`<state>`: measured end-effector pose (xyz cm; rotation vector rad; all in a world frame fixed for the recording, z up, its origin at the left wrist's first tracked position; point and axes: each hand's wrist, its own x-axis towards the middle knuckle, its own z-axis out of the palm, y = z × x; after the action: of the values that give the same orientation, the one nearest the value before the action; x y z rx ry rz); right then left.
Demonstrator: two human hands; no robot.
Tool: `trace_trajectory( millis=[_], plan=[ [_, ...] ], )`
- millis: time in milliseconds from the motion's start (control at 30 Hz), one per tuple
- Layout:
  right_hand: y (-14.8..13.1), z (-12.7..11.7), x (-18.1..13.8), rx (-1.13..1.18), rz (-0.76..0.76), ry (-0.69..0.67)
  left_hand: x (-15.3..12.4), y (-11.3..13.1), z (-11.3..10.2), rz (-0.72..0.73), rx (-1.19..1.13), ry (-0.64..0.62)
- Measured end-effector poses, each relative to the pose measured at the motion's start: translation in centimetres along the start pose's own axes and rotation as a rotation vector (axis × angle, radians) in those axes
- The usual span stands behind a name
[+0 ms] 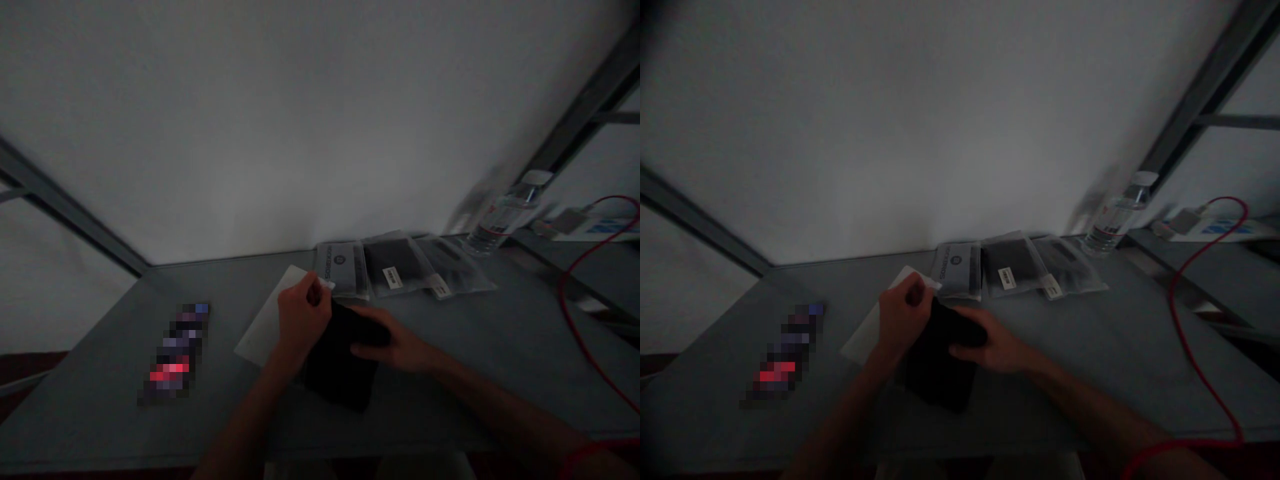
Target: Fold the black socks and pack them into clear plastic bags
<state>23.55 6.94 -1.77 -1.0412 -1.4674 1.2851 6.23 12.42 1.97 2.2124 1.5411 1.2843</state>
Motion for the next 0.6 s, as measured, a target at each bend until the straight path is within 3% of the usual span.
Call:
trace_trajectory(
  millis=[167,267,433,600],
  plan=[
    [-0.3,0.1,0.4,0.09,0.021,-0.002,-0.9,0.2,0.4,0.211,0.045,0.1],
    [-0.4,0.0,1.0,0.104,0.004,0.043,-1.4,0.4,0.6,0.335,0.098,0.096],
    [0.1,0.2,1.7,-0.012,-0.013,0.303,-1.9,0.6,1.4,0.496,0.279,0.046],
    [-0.6,0.8,1.2,-0.061,0.012,0.533,-2.4,1.1,2.0,0.57,0.294,-0.013]
  ],
)
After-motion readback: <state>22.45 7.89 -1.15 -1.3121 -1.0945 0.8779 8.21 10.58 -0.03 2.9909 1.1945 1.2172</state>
